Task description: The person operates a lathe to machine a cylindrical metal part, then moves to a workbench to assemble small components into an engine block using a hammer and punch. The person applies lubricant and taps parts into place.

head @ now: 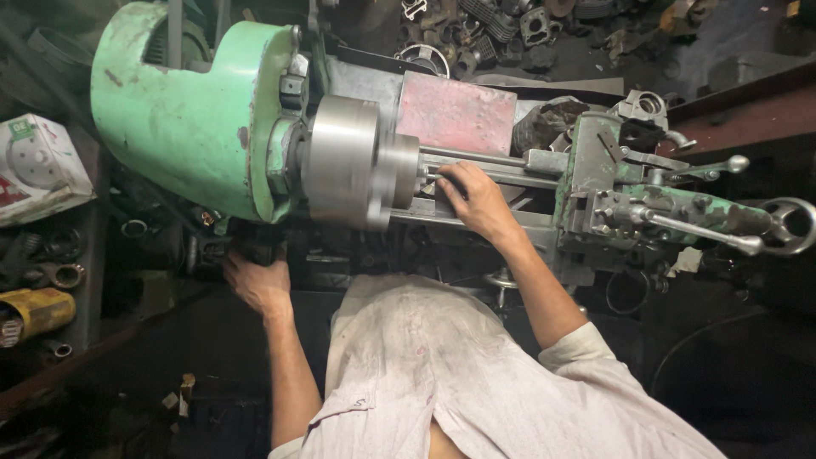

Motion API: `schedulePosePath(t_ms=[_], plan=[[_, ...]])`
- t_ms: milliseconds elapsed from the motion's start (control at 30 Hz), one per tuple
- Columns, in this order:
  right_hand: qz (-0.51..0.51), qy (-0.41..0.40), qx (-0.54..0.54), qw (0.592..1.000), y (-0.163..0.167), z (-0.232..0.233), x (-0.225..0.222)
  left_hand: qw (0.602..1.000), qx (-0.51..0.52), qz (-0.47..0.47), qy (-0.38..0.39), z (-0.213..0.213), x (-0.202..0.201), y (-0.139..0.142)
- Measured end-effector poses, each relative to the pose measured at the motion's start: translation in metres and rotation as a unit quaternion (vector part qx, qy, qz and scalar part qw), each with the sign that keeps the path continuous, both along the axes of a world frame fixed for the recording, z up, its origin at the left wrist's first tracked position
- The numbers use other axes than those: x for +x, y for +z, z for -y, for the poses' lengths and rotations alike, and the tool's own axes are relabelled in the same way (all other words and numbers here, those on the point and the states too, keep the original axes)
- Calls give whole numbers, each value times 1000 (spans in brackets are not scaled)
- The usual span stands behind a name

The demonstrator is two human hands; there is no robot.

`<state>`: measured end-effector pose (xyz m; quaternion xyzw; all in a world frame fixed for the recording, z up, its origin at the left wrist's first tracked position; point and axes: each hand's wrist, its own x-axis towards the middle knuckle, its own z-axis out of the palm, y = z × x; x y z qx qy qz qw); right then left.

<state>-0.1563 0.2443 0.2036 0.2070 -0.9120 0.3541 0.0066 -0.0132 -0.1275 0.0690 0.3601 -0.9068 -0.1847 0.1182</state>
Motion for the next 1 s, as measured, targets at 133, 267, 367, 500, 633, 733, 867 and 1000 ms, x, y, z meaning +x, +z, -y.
schedulePosePath(t_ms=[133,267,367,500,633,733,867,1000], plan=[[-52,18,37,998,-5,6,-2,1000,-19,-20,-14,2,1,-5],[-42,9,51,998,-11,10,-2,1000,14,0,7,2,1,-8],[-53,6,48,997,-16,11,-1,1000,-19,-7,-8,2,1,-7],[-76,9,53,996,-20,13,-2,1000,11,-2,6,0,0,-2],[-83,13,47,995,-20,15,-2,1000,19,5,10,-2,-1,4],[-83,9,38,996,-20,15,-2,1000,25,-2,9,-2,-1,7],[-90,5,34,995,-21,12,0,1000,-2,-16,0,-2,-1,6],[-99,2,34,995,-24,9,2,1000,21,-11,8,-2,-1,3]])
